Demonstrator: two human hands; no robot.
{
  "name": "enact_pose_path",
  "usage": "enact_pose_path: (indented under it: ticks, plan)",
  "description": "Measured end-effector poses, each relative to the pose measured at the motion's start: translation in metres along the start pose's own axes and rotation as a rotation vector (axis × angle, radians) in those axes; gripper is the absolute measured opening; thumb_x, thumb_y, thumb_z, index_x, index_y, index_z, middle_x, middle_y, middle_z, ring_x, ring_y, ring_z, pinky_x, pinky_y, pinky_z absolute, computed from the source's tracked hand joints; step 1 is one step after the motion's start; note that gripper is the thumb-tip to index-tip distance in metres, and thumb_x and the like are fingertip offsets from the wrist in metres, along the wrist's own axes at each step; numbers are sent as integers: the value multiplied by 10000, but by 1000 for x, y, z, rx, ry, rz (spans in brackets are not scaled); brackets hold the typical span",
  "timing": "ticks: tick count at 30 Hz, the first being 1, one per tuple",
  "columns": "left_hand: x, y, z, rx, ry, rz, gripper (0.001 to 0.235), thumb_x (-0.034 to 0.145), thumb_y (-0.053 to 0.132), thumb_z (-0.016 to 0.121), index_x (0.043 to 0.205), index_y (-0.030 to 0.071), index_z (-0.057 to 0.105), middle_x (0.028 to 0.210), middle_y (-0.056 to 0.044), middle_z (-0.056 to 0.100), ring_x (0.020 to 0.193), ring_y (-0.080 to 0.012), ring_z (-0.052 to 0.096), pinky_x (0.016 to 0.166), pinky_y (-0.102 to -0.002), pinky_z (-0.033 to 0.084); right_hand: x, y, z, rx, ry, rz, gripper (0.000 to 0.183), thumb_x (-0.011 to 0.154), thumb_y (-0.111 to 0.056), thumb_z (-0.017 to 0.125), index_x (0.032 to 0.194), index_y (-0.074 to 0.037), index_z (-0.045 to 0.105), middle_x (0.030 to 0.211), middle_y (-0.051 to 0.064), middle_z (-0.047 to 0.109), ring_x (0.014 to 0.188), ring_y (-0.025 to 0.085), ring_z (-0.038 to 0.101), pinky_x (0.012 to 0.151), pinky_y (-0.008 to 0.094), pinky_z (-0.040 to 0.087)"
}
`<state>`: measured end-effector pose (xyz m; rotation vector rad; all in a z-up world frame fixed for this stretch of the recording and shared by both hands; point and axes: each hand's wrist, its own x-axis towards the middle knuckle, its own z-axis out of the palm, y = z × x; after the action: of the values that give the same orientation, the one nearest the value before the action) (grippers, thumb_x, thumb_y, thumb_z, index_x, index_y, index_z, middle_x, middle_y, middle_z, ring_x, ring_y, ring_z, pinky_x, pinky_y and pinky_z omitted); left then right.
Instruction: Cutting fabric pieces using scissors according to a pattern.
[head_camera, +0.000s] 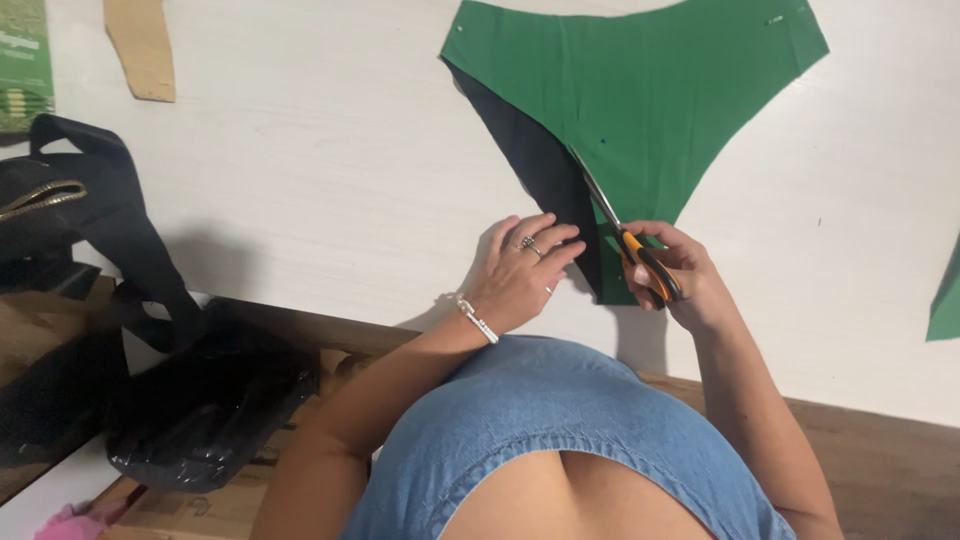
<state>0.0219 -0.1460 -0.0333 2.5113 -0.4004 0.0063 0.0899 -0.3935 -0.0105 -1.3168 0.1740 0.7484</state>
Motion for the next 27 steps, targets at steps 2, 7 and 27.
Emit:
enact_pose_path:
  ticks: [2,7,27]
  plan:
    - [-2,1,1,-25,-21,-14,387,971,246,589,1356,262,570,1468,58,477,1442,-222,362,1189,-523,223,1,0,-3,10,2,28,566,725,-11,715,1276,34,594,564,205,566,332,244,563,316,262,321]
    - [0,2,-4,-19,-30,-8,356,997,245,548,1353,258,564,1469,57,469,1443,-216,352,1186,-514,222,3,-9,-7,-56,-8,57,552,725,8,721,1265,32,607,566,198,571,335,238,564,316,258,316]
    - [0,3,-9,5,-34,-8,366,1014,147,455,1345,259,560,1465,62,465,1449,-189,336,1185,-485,196,27,-28,-10,-132,-87,56,556,718,37,711,1264,38,608,578,202,576,324,232,568,295,254,342]
